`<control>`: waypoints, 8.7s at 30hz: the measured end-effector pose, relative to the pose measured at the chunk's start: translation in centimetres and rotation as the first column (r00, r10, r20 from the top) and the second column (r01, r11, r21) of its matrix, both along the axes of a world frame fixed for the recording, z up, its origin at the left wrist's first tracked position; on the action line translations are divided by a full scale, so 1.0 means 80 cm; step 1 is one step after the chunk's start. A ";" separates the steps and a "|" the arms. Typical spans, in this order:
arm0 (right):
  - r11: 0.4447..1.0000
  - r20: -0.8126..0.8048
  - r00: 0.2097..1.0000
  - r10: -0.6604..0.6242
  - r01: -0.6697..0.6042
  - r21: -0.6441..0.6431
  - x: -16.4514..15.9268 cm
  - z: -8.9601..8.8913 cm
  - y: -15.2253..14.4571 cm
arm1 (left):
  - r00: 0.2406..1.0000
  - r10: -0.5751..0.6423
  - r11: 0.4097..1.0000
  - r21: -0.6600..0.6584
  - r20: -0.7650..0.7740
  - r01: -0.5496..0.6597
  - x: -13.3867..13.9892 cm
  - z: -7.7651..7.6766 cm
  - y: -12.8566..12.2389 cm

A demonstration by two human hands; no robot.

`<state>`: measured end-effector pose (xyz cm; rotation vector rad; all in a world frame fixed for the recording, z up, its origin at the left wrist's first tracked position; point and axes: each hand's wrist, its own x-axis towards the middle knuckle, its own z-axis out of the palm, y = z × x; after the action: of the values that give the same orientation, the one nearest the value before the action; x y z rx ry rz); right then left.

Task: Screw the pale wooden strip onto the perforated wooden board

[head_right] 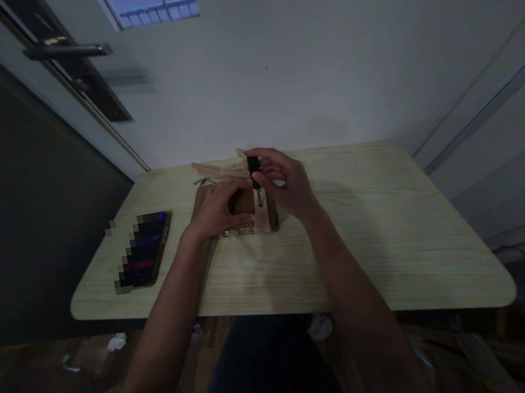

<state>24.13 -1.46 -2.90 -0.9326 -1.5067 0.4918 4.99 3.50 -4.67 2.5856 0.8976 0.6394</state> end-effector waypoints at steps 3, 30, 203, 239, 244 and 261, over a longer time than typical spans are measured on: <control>0.993 -0.011 0.994 -0.107 0.107 0.045 -0.002 -0.004 0.004 | 1.000 -0.002 1.000 -0.004 0.002 0.002 0.000 -0.001 0.001; 0.996 -0.021 0.996 -0.087 0.087 0.016 -0.008 -0.003 0.000 | 1.000 -0.015 1.000 -0.008 0.004 0.015 0.000 0.001 0.000; 0.968 0.187 0.954 -0.233 0.210 0.134 -0.005 0.001 -0.004 | 1.000 -0.007 1.000 0.002 -0.005 0.007 0.000 -0.003 0.003; 0.995 0.066 0.995 0.074 -0.078 0.057 -0.002 0.009 -0.010 | 1.000 -0.018 1.000 0.008 0.006 0.018 -0.001 -0.002 0.002; 0.994 0.026 0.994 0.106 -0.106 -0.014 -0.002 0.008 -0.009 | 1.000 -0.013 1.000 0.009 0.010 0.013 -0.001 -0.001 0.001; 0.998 0.091 0.995 -0.044 0.040 0.041 -0.006 0.008 -0.011 | 1.000 -0.019 1.000 0.005 0.009 0.019 0.000 -0.002 0.002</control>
<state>23.62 -2.31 -2.23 -0.9657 -1.5706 0.3922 4.97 3.68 -4.81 2.5905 0.8689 0.6481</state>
